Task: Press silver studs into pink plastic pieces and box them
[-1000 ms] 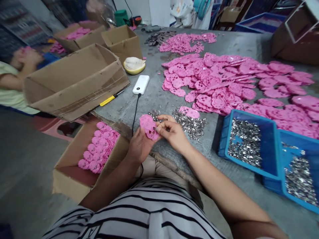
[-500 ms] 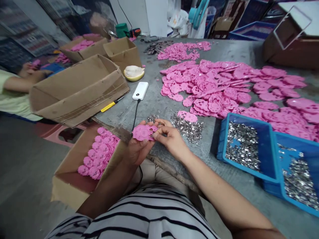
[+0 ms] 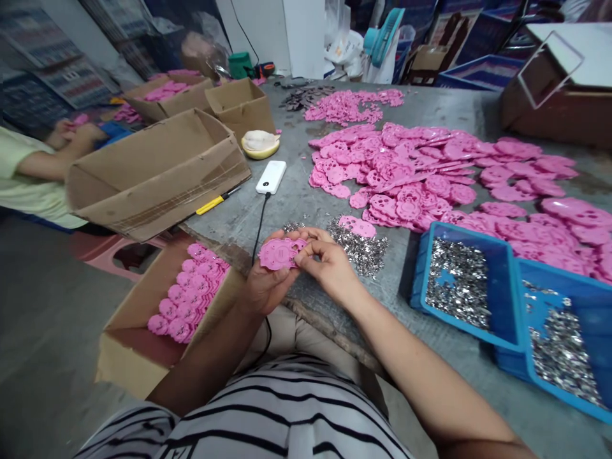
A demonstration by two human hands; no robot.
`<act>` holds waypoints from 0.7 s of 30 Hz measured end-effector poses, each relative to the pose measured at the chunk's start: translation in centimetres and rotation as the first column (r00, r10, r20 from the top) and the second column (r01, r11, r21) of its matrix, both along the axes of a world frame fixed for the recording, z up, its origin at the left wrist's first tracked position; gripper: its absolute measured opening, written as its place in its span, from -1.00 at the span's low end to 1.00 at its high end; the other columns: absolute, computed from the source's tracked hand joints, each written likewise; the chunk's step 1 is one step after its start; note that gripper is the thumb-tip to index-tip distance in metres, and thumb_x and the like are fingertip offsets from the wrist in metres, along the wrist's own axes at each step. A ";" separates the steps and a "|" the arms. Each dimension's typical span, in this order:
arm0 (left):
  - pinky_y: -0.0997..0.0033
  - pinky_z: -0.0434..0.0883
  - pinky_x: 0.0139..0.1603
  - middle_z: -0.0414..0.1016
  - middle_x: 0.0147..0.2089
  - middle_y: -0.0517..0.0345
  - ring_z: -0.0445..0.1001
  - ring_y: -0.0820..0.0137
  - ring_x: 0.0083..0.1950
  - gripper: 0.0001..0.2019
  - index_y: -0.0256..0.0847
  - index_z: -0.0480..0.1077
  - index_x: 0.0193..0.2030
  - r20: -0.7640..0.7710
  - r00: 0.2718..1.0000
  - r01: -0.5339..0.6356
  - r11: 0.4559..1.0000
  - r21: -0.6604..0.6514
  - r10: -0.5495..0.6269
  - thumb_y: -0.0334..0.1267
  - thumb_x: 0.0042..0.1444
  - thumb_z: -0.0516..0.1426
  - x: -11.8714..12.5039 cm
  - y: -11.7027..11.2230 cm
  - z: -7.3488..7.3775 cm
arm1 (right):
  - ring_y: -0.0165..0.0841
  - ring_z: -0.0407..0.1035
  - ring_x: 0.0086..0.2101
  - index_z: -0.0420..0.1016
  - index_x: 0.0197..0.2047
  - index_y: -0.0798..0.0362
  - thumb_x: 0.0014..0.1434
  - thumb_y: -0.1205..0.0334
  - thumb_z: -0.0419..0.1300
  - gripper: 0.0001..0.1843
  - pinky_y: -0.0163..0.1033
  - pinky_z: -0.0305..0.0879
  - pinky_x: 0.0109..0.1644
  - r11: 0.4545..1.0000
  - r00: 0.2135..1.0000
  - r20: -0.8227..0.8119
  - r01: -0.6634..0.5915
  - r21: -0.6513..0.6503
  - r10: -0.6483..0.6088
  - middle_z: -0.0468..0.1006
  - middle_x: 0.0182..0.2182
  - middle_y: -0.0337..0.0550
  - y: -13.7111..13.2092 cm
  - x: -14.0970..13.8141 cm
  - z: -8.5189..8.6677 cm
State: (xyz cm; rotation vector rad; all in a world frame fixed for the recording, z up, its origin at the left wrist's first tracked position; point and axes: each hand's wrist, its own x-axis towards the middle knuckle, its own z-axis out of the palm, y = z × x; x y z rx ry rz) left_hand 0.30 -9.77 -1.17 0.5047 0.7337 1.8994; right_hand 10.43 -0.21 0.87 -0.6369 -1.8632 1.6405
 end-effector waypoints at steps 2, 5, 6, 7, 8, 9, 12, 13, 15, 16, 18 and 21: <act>0.12 0.30 0.21 0.46 0.09 0.08 0.39 0.23 0.17 -0.44 -0.04 0.41 -0.01 0.004 1.000 0.002 1.000 0.001 -0.002 -0.34 -0.22 0.39 0.0 0.0 0.1 | -0.19 0.28 0.06 0.45 -0.57 0.03 0.01 0.08 0.31 -0.75 -0.04 0.12 0.20 1.000 1.000 -0.002 -0.004 0.010 0.004 0.46 -0.03 -0.07 0.0 0.0 0.2; 0.13 0.31 0.20 0.48 0.07 0.09 0.42 0.25 0.13 -0.43 -0.03 0.41 -0.01 0.003 1.000 -0.011 1.000 -0.003 0.011 -0.32 -0.24 0.41 0.1 0.0 0.0 | -0.19 0.31 0.01 0.43 -0.57 0.02 0.01 0.04 0.31 -0.72 -0.04 0.16 0.16 0.999 1.000 -0.008 -0.005 0.032 0.005 0.48 -0.06 -0.07 0.1 0.1 0.3; 0.13 0.31 0.20 0.48 0.06 0.08 0.42 0.26 0.13 -0.42 -0.03 0.41 -0.01 -0.002 1.000 -0.019 1.000 -0.006 0.019 -0.30 -0.24 0.41 0.1 0.0 -0.1 | -0.19 0.32 0.00 0.43 -0.57 0.02 0.01 0.04 0.32 -0.71 -0.04 0.16 0.15 0.999 1.000 -0.008 -0.006 0.044 0.007 0.49 -0.07 -0.07 0.1 0.1 0.4; 0.13 0.31 0.20 0.48 0.06 0.08 0.42 0.26 0.13 -0.41 -0.03 0.40 0.00 -0.008 1.000 -0.028 1.000 -0.012 0.028 -0.29 -0.25 0.41 0.1 0.0 -0.1 | -0.20 0.32 0.00 0.43 -0.56 0.02 0.02 0.04 0.31 -0.72 -0.04 0.16 0.15 0.999 1.000 -0.007 -0.010 0.053 0.011 0.49 -0.07 -0.07 0.0 0.1 0.3; 0.13 0.31 0.20 0.48 0.06 0.08 0.41 0.26 0.13 -0.41 -0.03 0.40 0.00 -0.013 0.999 -0.037 0.999 -0.018 0.037 -0.28 -0.26 0.42 0.2 -0.1 -0.2 | -0.20 0.32 0.00 0.44 -0.55 0.02 0.02 0.04 0.31 -0.72 -0.04 0.16 0.15 0.998 1.000 -0.004 -0.015 0.062 0.015 0.50 -0.08 -0.07 0.0 0.1 0.3; 0.12 0.32 0.19 0.49 0.05 0.07 0.41 0.25 0.12 -0.40 -0.03 0.40 0.00 -0.017 0.999 -0.042 0.999 -0.024 0.041 -0.27 -0.26 0.42 0.2 -0.1 -0.3 | -0.20 0.32 0.00 0.44 -0.55 0.02 0.02 0.04 0.31 -0.73 -0.04 0.16 0.15 0.997 1.000 0.002 -0.020 0.069 0.020 0.49 -0.08 -0.07 0.0 0.1 0.3; 0.10 0.32 0.18 0.49 0.04 0.06 0.42 0.23 0.12 -0.39 -0.04 0.40 0.01 -0.013 0.999 -0.046 0.999 -0.026 0.046 -0.24 -0.27 0.42 0.3 -0.3 -0.5 | -0.20 0.31 0.00 0.46 -0.53 0.02 0.04 0.03 0.30 -0.73 -0.04 0.16 0.14 0.997 1.000 0.018 -0.019 0.074 0.018 0.48 -0.10 -0.06 -0.1 0.1 0.1; 0.10 0.32 0.18 0.49 0.04 0.07 0.42 0.24 0.11 -0.39 -0.04 0.40 0.01 -0.007 0.999 -0.048 0.999 -0.019 0.047 -0.25 -0.26 0.42 0.3 -0.3 -0.5 | -0.20 0.31 -0.01 0.46 -0.53 0.02 0.04 0.03 0.30 -0.73 -0.04 0.16 0.14 0.997 1.000 0.020 -0.014 0.077 0.013 0.48 -0.10 -0.07 -0.2 0.1 0.0; 0.10 0.32 0.19 0.50 0.03 0.09 0.43 0.26 0.10 -0.42 -0.03 0.40 0.00 0.009 0.999 -0.049 0.999 -0.004 0.049 -0.27 -0.24 0.41 0.3 -0.3 -0.6 | -0.20 0.31 0.00 0.46 -0.52 0.01 0.06 0.03 0.29 -0.74 -0.04 0.15 0.15 0.996 1.000 0.025 -0.008 0.091 0.006 0.47 -0.08 -0.07 -0.2 0.1 -0.1; 0.11 0.31 0.20 0.51 0.02 0.10 0.43 0.27 0.10 -0.43 -0.02 0.41 0.00 0.015 0.999 -0.048 0.999 0.003 0.048 -0.28 -0.23 0.41 0.3 -0.2 -0.5 | -0.20 0.31 0.00 0.45 -0.52 0.01 0.06 0.03 0.28 -0.74 -0.04 0.14 0.16 0.995 1.000 0.028 -0.006 0.098 0.004 0.47 -0.08 -0.08 -0.2 0.1 -0.1; 0.11 0.30 0.21 0.50 0.04 0.10 0.42 0.27 0.13 -0.44 -0.02 0.41 0.00 0.023 0.999 -0.044 0.999 0.012 0.044 -0.29 -0.21 0.40 0.4 -0.2 -0.5 | -0.20 0.30 0.01 0.45 -0.52 0.01 0.07 0.04 0.28 -0.74 -0.04 0.13 0.17 0.994 0.999 0.038 -0.007 0.109 0.003 0.47 -0.07 -0.08 -0.2 0.1 -0.1; 0.10 0.24 0.27 0.46 0.13 0.08 0.35 0.24 0.23 -0.43 -0.02 0.39 0.03 0.026 0.999 -0.036 0.999 0.002 0.036 -0.27 -0.19 0.39 0.6 0.0 -0.3 | -0.20 0.31 0.00 0.45 -0.52 0.01 0.06 0.06 0.27 -0.76 -0.05 0.14 0.16 0.993 0.999 0.046 0.007 0.116 -0.012 0.47 -0.08 -0.08 -0.1 0.2 -0.2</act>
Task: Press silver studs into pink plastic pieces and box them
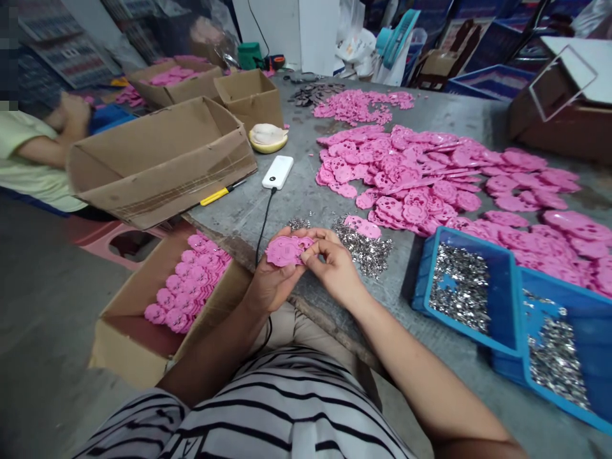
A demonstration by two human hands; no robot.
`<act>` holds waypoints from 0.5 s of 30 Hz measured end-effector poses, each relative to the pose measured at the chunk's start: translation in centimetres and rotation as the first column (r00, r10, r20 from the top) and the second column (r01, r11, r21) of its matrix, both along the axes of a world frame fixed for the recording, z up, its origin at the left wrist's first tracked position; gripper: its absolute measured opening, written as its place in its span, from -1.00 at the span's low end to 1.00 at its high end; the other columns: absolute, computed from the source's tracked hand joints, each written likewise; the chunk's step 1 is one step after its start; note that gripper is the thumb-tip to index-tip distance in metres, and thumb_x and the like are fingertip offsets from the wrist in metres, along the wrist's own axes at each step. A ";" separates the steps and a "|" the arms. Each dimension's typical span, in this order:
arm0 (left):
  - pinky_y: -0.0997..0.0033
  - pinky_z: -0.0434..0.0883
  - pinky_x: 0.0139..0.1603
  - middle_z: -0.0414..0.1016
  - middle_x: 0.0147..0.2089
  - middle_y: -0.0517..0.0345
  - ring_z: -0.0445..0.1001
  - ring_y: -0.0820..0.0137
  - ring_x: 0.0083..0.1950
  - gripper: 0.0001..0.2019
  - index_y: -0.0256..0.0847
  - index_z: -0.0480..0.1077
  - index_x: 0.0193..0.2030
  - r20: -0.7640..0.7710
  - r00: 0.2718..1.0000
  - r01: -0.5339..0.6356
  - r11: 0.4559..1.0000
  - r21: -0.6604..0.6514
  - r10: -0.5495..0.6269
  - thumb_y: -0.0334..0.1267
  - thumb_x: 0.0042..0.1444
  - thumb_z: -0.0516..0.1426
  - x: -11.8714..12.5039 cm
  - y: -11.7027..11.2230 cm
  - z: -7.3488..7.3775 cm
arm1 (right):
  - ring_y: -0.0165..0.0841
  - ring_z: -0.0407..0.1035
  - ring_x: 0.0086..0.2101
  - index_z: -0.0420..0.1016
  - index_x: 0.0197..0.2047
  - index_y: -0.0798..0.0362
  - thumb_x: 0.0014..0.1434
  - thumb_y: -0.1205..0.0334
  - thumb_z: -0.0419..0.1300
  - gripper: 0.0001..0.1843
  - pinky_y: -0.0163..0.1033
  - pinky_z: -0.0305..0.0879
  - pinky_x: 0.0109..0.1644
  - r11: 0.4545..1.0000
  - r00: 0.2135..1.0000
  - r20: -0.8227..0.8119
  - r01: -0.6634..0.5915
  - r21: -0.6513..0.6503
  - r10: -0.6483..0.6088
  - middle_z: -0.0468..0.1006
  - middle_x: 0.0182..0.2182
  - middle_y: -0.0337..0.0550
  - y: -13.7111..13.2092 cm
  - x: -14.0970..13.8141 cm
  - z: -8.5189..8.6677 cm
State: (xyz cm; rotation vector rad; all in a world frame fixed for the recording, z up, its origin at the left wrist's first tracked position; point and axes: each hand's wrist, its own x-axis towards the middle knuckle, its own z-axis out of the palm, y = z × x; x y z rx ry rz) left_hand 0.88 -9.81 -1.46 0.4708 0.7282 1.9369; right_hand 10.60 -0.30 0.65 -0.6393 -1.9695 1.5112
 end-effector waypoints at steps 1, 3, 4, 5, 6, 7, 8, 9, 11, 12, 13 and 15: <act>0.10 0.22 0.28 0.45 0.16 0.07 0.33 0.23 0.26 -0.42 -0.03 0.38 0.05 0.000 1.000 0.004 1.000 -0.011 -0.004 -0.26 -0.18 0.39 0.1 0.1 0.1 | -0.20 0.31 -0.01 0.45 -0.53 0.01 0.05 0.07 0.28 -0.76 -0.05 0.15 0.15 1.000 1.000 0.003 0.010 0.006 -0.010 0.47 -0.09 -0.08 0.0 0.0 -0.1; 0.11 0.20 0.30 0.41 0.21 0.04 0.28 0.23 0.30 -0.40 -0.04 0.36 0.08 0.003 1.000 0.011 0.999 -0.034 -0.011 -0.24 -0.15 0.38 0.3 0.2 0.1 | -0.21 0.32 -0.04 0.43 -0.54 0.01 0.03 0.09 0.28 -0.77 -0.06 0.17 0.13 0.999 0.999 0.013 0.038 0.019 -0.038 0.46 -0.12 -0.08 0.0 0.0 -0.2; 0.12 0.19 0.31 0.39 0.23 0.04 0.27 0.23 0.31 -0.40 -0.04 0.35 0.10 0.009 1.000 0.010 0.999 -0.040 -0.009 -0.23 -0.14 0.37 0.4 0.3 0.2 | -0.21 0.32 -0.05 0.42 -0.55 0.01 0.03 0.10 0.28 -0.77 -0.06 0.18 0.12 0.998 0.998 0.017 0.053 0.023 -0.053 0.46 -0.14 -0.09 0.0 -0.1 -0.4; 0.13 0.19 0.31 0.38 0.24 0.04 0.26 0.23 0.31 -0.40 -0.04 0.34 0.10 0.019 1.000 0.003 0.999 -0.041 -0.002 -0.23 -0.13 0.36 0.6 0.3 0.2 | -0.21 0.32 -0.06 0.41 -0.55 0.01 0.02 0.10 0.28 -0.76 -0.06 0.19 0.11 0.997 0.998 0.020 0.067 0.024 -0.068 0.46 -0.14 -0.09 -0.1 -0.1 -0.5; 0.15 0.18 0.32 0.38 0.25 0.04 0.26 0.24 0.32 -0.40 -0.04 0.34 0.10 0.032 0.999 -0.008 0.999 -0.037 0.009 -0.24 -0.12 0.36 0.7 0.4 0.2 | -0.21 0.32 -0.06 0.40 -0.56 0.01 0.02 0.09 0.28 -0.76 -0.06 0.19 0.11 0.996 0.996 0.018 0.081 0.024 -0.082 0.45 -0.15 -0.09 -0.1 -0.1 -0.6; 0.17 0.18 0.32 0.38 0.25 0.05 0.26 0.25 0.32 -0.41 -0.04 0.34 0.10 0.045 0.999 -0.019 0.999 -0.033 0.020 -0.25 -0.12 0.36 0.8 0.5 0.1 | -0.20 0.32 -0.06 0.38 -0.56 0.00 0.02 0.09 0.28 -0.75 -0.05 0.19 0.11 0.995 0.995 0.014 0.095 0.025 -0.096 0.45 -0.15 -0.09 -0.2 -0.2 -0.7; 0.18 0.18 0.32 0.38 0.24 0.06 0.27 0.25 0.31 -0.42 -0.03 0.34 0.09 0.056 0.998 -0.031 0.999 -0.030 0.033 -0.26 -0.12 0.35 1.0 0.5 0.1 | -0.19 0.31 -0.05 0.37 -0.57 0.00 0.01 0.08 0.28 -0.74 -0.05 0.18 0.12 0.994 0.994 0.006 0.110 0.027 -0.110 0.45 -0.15 -0.09 -0.3 -0.3 -0.8; 0.19 0.18 0.32 0.39 0.24 0.06 0.27 0.25 0.31 -0.42 -0.03 0.34 0.09 0.061 0.997 -0.042 0.999 -0.031 0.044 -0.26 -0.13 0.35 1.1 0.6 0.1 | -0.18 0.31 -0.04 0.35 -0.57 -0.01 0.01 0.08 0.28 -0.74 -0.03 0.17 0.13 0.992 0.992 -0.003 0.124 0.031 -0.124 0.45 -0.15 -0.09 -0.4 -0.4 -0.9; 0.19 0.18 0.32 0.38 0.24 0.06 0.26 0.24 0.32 -0.41 -0.04 0.33 0.08 0.053 0.997 -0.060 0.997 -0.047 0.062 -0.26 -0.15 0.36 1.3 0.7 0.1 | -0.17 0.30 -0.03 0.34 -0.56 -0.02 -0.01 0.07 0.29 -0.74 -0.01 0.15 0.16 0.988 0.988 -0.027 0.153 0.036 -0.152 0.45 -0.15 -0.09 -0.5 -0.6 -1.1; 0.18 0.19 0.31 0.38 0.23 0.05 0.25 0.23 0.32 -0.40 -0.04 0.33 0.08 0.044 0.996 -0.070 0.996 -0.063 0.073 -0.25 -0.16 0.36 1.4 0.7 0.1 | -0.16 0.30 -0.02 0.34 -0.55 -0.02 -0.02 0.06 0.30 -0.74 0.01 0.15 0.16 0.986 0.986 -0.040 0.162 0.029 -0.161 0.45 -0.15 -0.08 -0.6 -0.7 -1.2; 0.18 0.20 0.30 0.39 0.22 0.04 0.25 0.22 0.32 -0.39 -0.05 0.33 0.07 0.036 0.996 -0.081 0.993 -0.080 0.084 -0.25 -0.17 0.36 1.4 0.8 0.0 | -0.15 0.30 -0.03 0.33 -0.54 -0.03 -0.04 0.06 0.31 -0.73 0.02 0.16 0.15 0.986 0.984 -0.054 0.168 0.016 -0.167 0.45 -0.16 -0.08 -0.6 -0.7 -1.2; 0.17 0.23 0.27 0.42 0.18 0.02 0.27 0.19 0.31 -0.39 -0.08 0.32 0.06 0.032 0.994 -0.104 0.987 -0.120 0.108 -0.26 -0.20 0.35 1.4 1.0 0.0 | -0.15 0.31 -0.04 0.33 -0.52 -0.03 -0.06 0.05 0.34 -0.72 0.02 0.18 0.14 0.987 0.984 -0.078 0.161 -0.024 -0.163 0.45 -0.17 -0.08 -0.6 -0.9 -1.3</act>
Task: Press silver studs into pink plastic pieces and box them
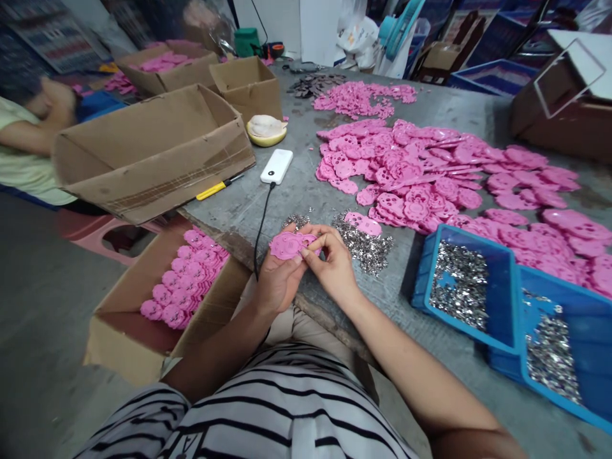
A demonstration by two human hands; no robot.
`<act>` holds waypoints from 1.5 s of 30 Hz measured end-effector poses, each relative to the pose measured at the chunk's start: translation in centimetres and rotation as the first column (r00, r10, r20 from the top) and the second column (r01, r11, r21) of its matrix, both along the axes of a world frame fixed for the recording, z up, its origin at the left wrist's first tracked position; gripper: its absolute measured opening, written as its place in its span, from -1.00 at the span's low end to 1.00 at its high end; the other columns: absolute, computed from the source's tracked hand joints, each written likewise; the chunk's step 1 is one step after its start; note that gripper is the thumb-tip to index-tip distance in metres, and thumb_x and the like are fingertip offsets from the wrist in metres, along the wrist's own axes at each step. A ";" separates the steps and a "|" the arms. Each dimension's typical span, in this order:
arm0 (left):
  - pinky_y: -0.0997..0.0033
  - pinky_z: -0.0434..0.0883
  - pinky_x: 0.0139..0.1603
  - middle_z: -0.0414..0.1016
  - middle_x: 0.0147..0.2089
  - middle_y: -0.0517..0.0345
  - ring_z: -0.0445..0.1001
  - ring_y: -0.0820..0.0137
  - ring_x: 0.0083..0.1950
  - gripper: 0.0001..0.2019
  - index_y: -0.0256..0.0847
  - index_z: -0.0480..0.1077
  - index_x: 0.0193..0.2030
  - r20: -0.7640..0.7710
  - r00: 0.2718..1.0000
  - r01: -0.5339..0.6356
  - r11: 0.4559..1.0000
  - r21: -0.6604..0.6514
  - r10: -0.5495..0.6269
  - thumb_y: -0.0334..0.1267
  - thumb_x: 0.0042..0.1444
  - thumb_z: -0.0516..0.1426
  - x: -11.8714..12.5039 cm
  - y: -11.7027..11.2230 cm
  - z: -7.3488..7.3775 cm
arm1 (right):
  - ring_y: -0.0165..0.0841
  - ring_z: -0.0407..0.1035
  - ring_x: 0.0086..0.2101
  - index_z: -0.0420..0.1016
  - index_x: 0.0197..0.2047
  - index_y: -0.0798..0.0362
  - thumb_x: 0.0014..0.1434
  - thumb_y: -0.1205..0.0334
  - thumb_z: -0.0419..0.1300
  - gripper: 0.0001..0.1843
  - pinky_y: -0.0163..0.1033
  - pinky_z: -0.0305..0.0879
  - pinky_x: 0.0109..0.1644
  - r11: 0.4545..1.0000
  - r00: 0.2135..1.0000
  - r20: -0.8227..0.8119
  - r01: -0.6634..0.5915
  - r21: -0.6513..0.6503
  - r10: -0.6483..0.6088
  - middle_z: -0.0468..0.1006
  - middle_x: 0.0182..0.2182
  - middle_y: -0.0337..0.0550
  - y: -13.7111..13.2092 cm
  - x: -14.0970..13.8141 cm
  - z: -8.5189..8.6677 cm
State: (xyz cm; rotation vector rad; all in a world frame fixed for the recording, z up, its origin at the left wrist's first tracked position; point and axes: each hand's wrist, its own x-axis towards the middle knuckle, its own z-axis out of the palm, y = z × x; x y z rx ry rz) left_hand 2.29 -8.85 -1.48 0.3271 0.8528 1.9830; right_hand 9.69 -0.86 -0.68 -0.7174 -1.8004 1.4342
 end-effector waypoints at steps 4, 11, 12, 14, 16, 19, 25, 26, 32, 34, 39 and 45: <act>0.21 0.35 0.14 0.52 0.01 0.05 0.41 0.21 0.16 -0.39 -0.15 0.32 0.03 0.029 0.999 -0.040 0.995 -0.089 0.043 -0.36 -0.25 0.32 -0.3 0.3 0.0 | -0.20 0.34 -0.05 0.36 -0.48 -0.02 -0.03 0.06 0.33 -0.75 -0.01 0.22 0.11 0.992 0.994 -0.070 -0.089 -0.092 0.083 0.46 -0.15 -0.09 0.2 0.0 0.0; 0.12 0.44 0.01 0.56 -0.05 0.03 0.51 0.16 0.03 -0.45 -0.16 0.26 -0.04 0.014 0.999 -0.046 0.989 -0.140 0.048 -0.42 -0.26 0.26 -0.4 0.6 0.3 | -0.18 0.37 -0.03 0.40 -0.38 0.00 -0.01 0.10 0.29 -0.80 -0.02 0.28 0.05 0.996 0.995 -0.055 0.080 -0.041 -0.082 0.47 -0.04 -0.03 2.5 1.1 0.7; 0.11 0.44 -0.01 0.57 -0.08 0.02 0.52 0.14 0.01 -0.47 -0.16 0.26 -0.07 0.006 0.999 -0.044 0.987 -0.155 0.046 -0.42 -0.26 0.25 -0.4 0.7 0.2 | -0.16 0.37 -0.02 0.40 -0.38 0.00 0.00 0.09 0.28 -0.80 -0.01 0.28 0.06 0.992 0.991 -0.046 0.129 -0.002 -0.129 0.48 -0.05 -0.03 3.1 1.4 0.9; 0.11 0.45 -0.04 0.58 -0.12 0.02 0.54 0.12 -0.02 -0.52 -0.17 0.24 -0.13 -0.011 0.999 -0.042 0.981 -0.191 0.041 -0.42 -0.27 0.24 -0.2 0.7 -0.2 | -0.15 0.36 0.00 0.39 -0.35 -0.01 0.04 0.06 0.23 -0.80 -0.01 0.28 0.06 0.970 0.974 -0.036 0.225 0.093 -0.223 0.50 -0.07 -0.02 4.5 2.2 1.5; 0.14 0.46 -0.09 0.58 -0.14 0.04 0.56 0.14 -0.08 -0.54 -0.17 0.24 -0.17 -0.007 1.000 -0.012 0.974 -0.225 0.010 -0.41 -0.29 0.24 0.1 0.7 -0.7 | -0.17 0.38 -0.04 0.39 -0.31 -0.02 0.09 0.06 0.18 -0.82 -0.02 0.31 0.03 0.931 0.954 -0.020 0.297 0.212 -0.300 0.51 -0.09 -0.04 6.1 3.5 2.3; 0.16 0.47 -0.15 0.59 -0.20 0.06 0.58 0.17 -0.16 -0.53 -0.18 0.25 -0.17 0.051 0.989 0.146 0.959 -0.244 -0.138 -0.37 -0.30 0.26 0.3 0.5 -1.5 | -0.18 0.41 -0.16 0.43 -0.27 -0.02 0.12 0.13 0.16 -0.86 -0.04 0.33 -0.05 0.833 0.893 0.172 0.299 0.466 -0.417 0.53 -0.17 -0.04 8.2 5.8 3.2; 0.12 0.44 -0.09 0.59 -0.27 0.07 0.56 0.13 -0.10 -0.46 -0.17 0.28 -0.07 0.087 0.947 0.321 0.922 -0.217 -0.309 -0.37 -0.28 0.28 0.0 0.3 -2.2 | -0.05 0.39 -0.19 0.55 -0.18 0.09 0.12 0.33 0.12 -0.78 -0.04 0.28 -0.13 0.773 0.426 0.796 -0.283 0.568 -0.429 0.56 -0.22 0.12 10.9 6.0 2.7; 0.12 0.43 -0.09 0.58 -0.27 0.07 0.55 0.12 -0.09 -0.45 -0.17 0.27 -0.05 0.091 0.946 0.325 0.922 -0.211 -0.313 -0.37 -0.27 0.27 0.0 0.3 -2.2 | -0.03 0.39 -0.17 0.55 -0.16 0.13 0.13 0.35 0.11 -0.75 -0.04 0.28 -0.12 0.766 0.365 0.832 -0.350 0.539 -0.418 0.55 -0.20 0.17 11.2 5.4 2.4; 0.21 0.42 -0.20 0.56 -0.31 0.07 0.55 0.10 -0.11 -0.50 -0.18 0.27 -0.06 0.087 0.946 0.324 0.924 -0.203 -0.313 -0.35 -0.25 0.20 -0.1 0.5 -2.1 | -0.09 0.39 -0.10 0.52 -0.01 0.15 0.14 0.37 0.12 -0.65 -0.10 0.27 -0.01 0.664 0.289 0.899 -0.606 0.438 -0.329 0.54 -0.10 0.16 12.9 2.5 1.5; 0.23 0.41 -0.18 0.55 -0.31 0.07 0.55 0.11 -0.11 -0.56 -0.20 0.30 -0.12 0.079 0.953 0.302 0.934 -0.190 -0.293 -0.35 -0.25 0.18 -0.1 0.6 -2.1 | -0.15 0.40 -0.09 0.50 0.03 0.07 0.11 0.40 0.13 -0.60 -0.15 0.28 0.00 0.682 0.290 0.916 -0.611 0.401 -0.279 0.56 -0.08 0.07 13.4 2.3 1.2; 0.14 0.41 -0.09 0.54 -0.30 0.08 0.54 0.11 -0.07 -0.65 -0.19 0.32 -0.19 0.112 0.951 0.304 0.942 -0.146 -0.290 -0.34 -0.22 0.16 -0.3 0.8 -2.4 | -0.22 0.43 -0.14 0.45 0.11 0.09 0.11 0.32 0.17 -0.54 -0.25 0.30 -0.10 0.737 0.285 0.923 -0.559 0.380 -0.260 0.53 -0.07 0.09 14.3 2.7 0.7; 0.12 0.45 -0.14 0.54 -0.27 0.08 0.55 0.12 -0.10 -0.58 -0.17 0.27 -0.11 0.128 0.935 0.348 0.928 -0.133 -0.332 -0.33 -0.19 0.18 -0.4 0.7 -2.5 | -0.27 0.43 -0.27 0.57 -0.11 0.14 0.01 0.37 0.21 -0.67 -0.32 0.25 -0.27 0.833 0.317 0.925 -0.439 0.338 -0.208 0.58 -0.23 -0.01 14.8 3.0 2.0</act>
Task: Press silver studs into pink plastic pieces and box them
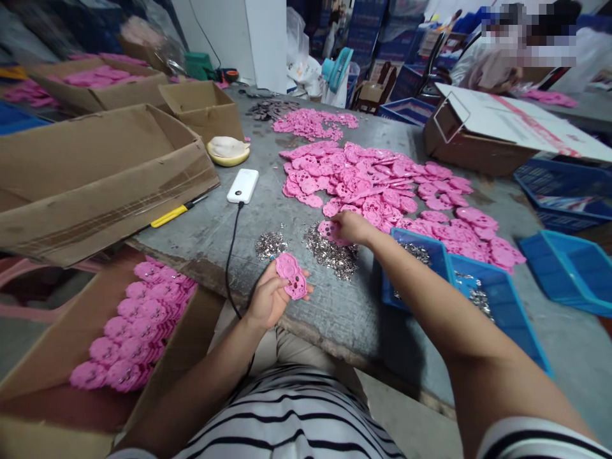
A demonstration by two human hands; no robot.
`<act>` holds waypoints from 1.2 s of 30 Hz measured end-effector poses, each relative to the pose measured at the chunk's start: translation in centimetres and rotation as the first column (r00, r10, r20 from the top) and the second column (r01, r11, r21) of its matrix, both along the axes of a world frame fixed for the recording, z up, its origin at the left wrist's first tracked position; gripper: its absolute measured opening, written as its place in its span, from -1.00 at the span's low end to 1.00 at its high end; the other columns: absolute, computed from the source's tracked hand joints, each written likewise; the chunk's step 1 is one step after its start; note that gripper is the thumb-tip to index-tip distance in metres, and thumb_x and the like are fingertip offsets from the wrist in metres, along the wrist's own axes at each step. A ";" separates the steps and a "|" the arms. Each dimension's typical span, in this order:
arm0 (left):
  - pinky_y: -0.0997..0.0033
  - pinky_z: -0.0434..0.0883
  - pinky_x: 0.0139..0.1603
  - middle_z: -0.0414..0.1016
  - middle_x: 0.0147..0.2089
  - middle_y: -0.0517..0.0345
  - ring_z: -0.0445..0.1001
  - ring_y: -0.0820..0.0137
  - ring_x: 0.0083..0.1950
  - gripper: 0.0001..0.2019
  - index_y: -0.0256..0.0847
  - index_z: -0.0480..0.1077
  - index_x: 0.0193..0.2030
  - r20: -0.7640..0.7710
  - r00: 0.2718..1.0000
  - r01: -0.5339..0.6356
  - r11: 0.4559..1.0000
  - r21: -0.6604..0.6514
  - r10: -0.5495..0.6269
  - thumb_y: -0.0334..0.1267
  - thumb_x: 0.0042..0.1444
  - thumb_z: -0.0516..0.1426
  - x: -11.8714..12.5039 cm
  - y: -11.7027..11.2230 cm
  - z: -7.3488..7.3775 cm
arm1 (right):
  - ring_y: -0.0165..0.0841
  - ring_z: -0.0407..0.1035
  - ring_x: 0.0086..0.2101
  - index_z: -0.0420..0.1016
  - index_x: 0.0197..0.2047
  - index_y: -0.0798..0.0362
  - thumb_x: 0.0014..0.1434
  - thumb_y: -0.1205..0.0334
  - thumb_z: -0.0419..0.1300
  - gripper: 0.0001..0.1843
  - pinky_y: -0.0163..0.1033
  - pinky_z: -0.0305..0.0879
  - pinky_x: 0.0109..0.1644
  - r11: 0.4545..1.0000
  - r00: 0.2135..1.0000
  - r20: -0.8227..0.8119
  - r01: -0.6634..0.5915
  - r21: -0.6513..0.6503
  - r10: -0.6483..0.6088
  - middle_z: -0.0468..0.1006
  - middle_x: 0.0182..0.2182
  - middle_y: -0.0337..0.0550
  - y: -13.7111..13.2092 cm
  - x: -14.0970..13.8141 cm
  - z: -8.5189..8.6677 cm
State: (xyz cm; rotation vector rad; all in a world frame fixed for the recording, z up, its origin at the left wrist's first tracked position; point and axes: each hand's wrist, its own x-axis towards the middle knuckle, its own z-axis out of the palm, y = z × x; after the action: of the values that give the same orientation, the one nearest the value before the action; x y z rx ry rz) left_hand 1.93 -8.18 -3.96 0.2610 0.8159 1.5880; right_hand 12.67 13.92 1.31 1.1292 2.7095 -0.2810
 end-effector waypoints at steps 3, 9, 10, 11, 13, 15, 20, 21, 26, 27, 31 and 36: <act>0.26 0.46 -0.30 0.55 -0.25 0.08 0.57 0.19 -0.23 -0.46 -0.16 0.21 0.00 -0.006 1.000 0.022 1.000 0.002 -0.022 -0.33 -0.20 0.21 0.0 -0.1 0.1 | -0.33 0.40 -0.39 0.59 -0.27 0.12 0.02 0.39 0.17 -0.79 -0.33 0.20 -0.36 0.999 0.999 -0.018 0.034 -0.014 -0.034 0.58 -0.40 -0.14 0.6 0.1 1.3; 0.41 0.39 -0.48 0.57 -0.22 0.06 0.55 0.31 -0.41 -0.38 -0.17 0.19 0.08 -0.025 0.999 0.047 0.999 0.010 -0.046 -0.29 -0.18 0.25 0.0 -0.1 0.2 | -0.35 0.35 -0.43 0.58 -0.33 0.08 -0.02 0.37 0.19 -0.84 -0.30 0.18 -0.37 0.995 0.981 -0.167 0.102 -0.013 -0.103 0.55 -0.46 -0.18 1.4 -2.7 2.7; 0.41 0.39 -0.48 0.57 -0.22 0.05 0.55 0.31 -0.41 -0.37 -0.17 0.18 0.08 -0.026 0.999 0.045 0.999 0.010 -0.045 -0.29 -0.18 0.25 0.0 -0.1 0.2 | -0.34 0.36 -0.42 0.59 -0.32 0.09 -0.03 0.39 0.20 -0.82 -0.29 0.19 -0.36 0.994 0.980 -0.171 0.103 -0.023 -0.105 0.56 -0.45 -0.16 1.4 -3.6 2.6; 0.41 0.39 -0.48 0.57 -0.23 0.05 0.55 0.30 -0.41 -0.37 -0.17 0.17 0.09 -0.028 0.999 0.043 0.999 0.010 -0.043 -0.29 -0.18 0.25 0.0 -0.1 0.2 | -0.33 0.37 -0.41 0.60 -0.31 0.09 -0.04 0.41 0.20 -0.80 -0.28 0.19 -0.35 0.994 0.979 -0.172 0.102 -0.037 -0.107 0.57 -0.43 -0.14 1.4 -4.5 2.4; 0.39 0.40 -0.44 0.58 -0.25 0.05 0.57 0.28 -0.38 -0.37 -0.17 0.17 0.10 -0.028 0.999 0.040 0.999 0.009 -0.039 -0.28 -0.17 0.24 0.0 -0.1 0.3 | -0.33 0.37 -0.39 0.61 -0.30 0.12 -0.04 0.44 0.20 -0.78 -0.29 0.21 -0.34 0.992 0.979 -0.171 0.099 -0.075 -0.110 0.57 -0.42 -0.12 1.4 -6.1 2.0; 0.35 0.44 -0.36 0.58 -0.25 0.05 0.58 0.25 -0.32 -0.38 -0.18 0.18 0.10 -0.026 0.999 0.038 0.999 0.007 -0.038 -0.29 -0.17 0.23 -0.1 -0.1 0.2 | -0.36 0.37 -0.41 0.61 -0.29 0.15 -0.02 0.44 0.19 -0.79 -0.31 0.22 -0.34 0.989 0.978 -0.175 0.094 -0.113 -0.112 0.57 -0.42 -0.12 1.5 -7.3 1.6; 0.23 0.47 -0.22 0.57 -0.22 -0.01 0.58 0.14 -0.17 -0.53 -0.22 0.25 -0.05 -0.048 0.998 0.039 0.999 0.013 -0.039 -0.25 -0.15 0.24 -0.1 -0.1 -0.3 | -0.44 0.36 -0.44 0.62 -0.28 0.20 0.04 0.43 0.18 -0.80 -0.37 0.25 -0.33 0.982 0.983 -0.161 0.059 -0.179 -0.088 0.56 -0.43 -0.17 1.7 -8.5 1.2; 0.21 0.47 -0.21 0.57 -0.23 -0.01 0.58 0.13 -0.16 -0.56 -0.23 0.25 -0.09 -0.056 0.997 0.045 0.999 0.018 -0.044 -0.24 -0.14 0.24 -0.1 0.0 -0.4 | -0.44 0.36 -0.43 0.62 -0.27 0.20 0.04 0.43 0.18 -0.79 -0.37 0.25 -0.32 0.982 0.985 -0.151 0.052 -0.183 -0.080 0.57 -0.43 -0.17 1.8 -8.6 1.2; 0.18 0.49 -0.24 0.55 -0.30 0.05 0.59 0.14 -0.20 -0.60 -0.20 0.21 -0.15 -0.092 0.993 0.080 0.996 0.049 -0.075 -0.22 -0.13 0.24 0.0 -0.1 -0.5 | -0.35 0.42 -0.32 0.63 -0.17 0.18 0.03 0.50 0.16 -0.69 -0.32 0.29 -0.21 0.988 0.995 -0.099 0.015 -0.151 -0.031 0.62 -0.32 -0.13 2.7 -9.3 1.0; 0.19 0.49 -0.25 0.55 -0.29 0.05 0.59 0.15 -0.21 -0.60 -0.20 0.21 -0.16 -0.097 0.992 0.084 0.995 0.052 -0.079 -0.22 -0.13 0.24 0.0 -0.1 -0.5 | -0.32 0.43 -0.28 0.62 -0.12 0.17 0.02 0.51 0.16 -0.65 -0.30 0.29 -0.18 0.991 0.995 -0.093 0.014 -0.134 -0.026 0.62 -0.28 -0.10 2.9 -9.4 0.9; 0.20 0.49 -0.28 0.55 -0.29 0.06 0.59 0.18 -0.26 -0.63 -0.20 0.21 -0.15 -0.108 0.990 0.097 0.993 0.063 -0.089 -0.27 -0.12 0.21 -0.1 -0.2 -0.3 | -0.23 0.44 -0.15 0.53 0.05 0.16 0.08 0.47 0.14 -0.55 -0.23 0.30 -0.07 0.999 0.993 -0.113 0.011 -0.041 -0.015 0.59 -0.09 0.02 2.8 -9.4 0.7; 0.20 0.48 -0.32 0.54 -0.35 0.08 0.58 0.20 -0.32 -0.67 -0.22 0.21 -0.18 -0.073 0.993 0.098 0.992 0.082 -0.092 -0.29 -0.14 0.15 -0.3 -0.2 -0.4 | -0.25 0.42 -0.06 0.55 0.02 0.10 0.19 0.41 0.04 -0.61 -0.24 0.29 0.02 0.996 0.983 -0.165 -0.079 0.033 0.084 0.56 -0.03 -0.01 0.9 -6.9 -0.1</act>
State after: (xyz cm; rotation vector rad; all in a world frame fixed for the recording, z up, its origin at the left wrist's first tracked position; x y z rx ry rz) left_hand 1.67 -8.40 -4.33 0.4126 0.7779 1.5328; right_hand 5.73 14.85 1.21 1.0417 2.9046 -0.3420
